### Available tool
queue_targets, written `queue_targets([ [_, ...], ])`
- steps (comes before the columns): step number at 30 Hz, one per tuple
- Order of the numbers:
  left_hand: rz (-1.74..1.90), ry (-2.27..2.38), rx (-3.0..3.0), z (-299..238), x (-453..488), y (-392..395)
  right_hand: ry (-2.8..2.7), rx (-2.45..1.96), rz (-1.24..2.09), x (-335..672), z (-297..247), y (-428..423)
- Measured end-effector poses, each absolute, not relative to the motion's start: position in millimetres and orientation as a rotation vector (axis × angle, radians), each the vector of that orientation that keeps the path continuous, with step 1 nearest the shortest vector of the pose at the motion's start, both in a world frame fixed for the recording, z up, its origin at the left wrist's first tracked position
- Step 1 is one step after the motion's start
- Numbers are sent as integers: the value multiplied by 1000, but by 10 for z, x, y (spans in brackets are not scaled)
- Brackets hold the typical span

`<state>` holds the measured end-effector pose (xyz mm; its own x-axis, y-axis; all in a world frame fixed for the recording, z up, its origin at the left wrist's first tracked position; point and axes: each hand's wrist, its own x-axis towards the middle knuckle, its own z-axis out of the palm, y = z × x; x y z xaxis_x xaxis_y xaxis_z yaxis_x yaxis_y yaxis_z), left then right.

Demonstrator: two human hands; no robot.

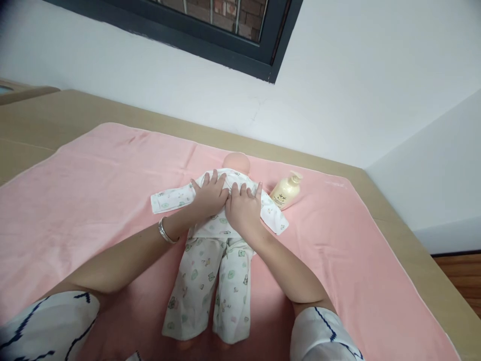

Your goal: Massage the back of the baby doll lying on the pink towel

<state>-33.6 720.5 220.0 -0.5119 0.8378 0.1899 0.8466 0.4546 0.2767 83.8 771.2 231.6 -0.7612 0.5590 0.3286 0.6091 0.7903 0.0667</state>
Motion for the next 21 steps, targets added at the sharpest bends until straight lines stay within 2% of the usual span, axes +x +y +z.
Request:
queue_targets([
  [9,-414,-2508,-1509,2258,-138,7060,-2656,-858,-42,827,2321,7952],
  [14,-481,-2470,-1508,2229,-152,7077,-2620,-776,92,808,2247,8147],
  [21,-596,-2506,-1454,2200,-356,7182,-2583,-838,22,857,2306,7816],
])
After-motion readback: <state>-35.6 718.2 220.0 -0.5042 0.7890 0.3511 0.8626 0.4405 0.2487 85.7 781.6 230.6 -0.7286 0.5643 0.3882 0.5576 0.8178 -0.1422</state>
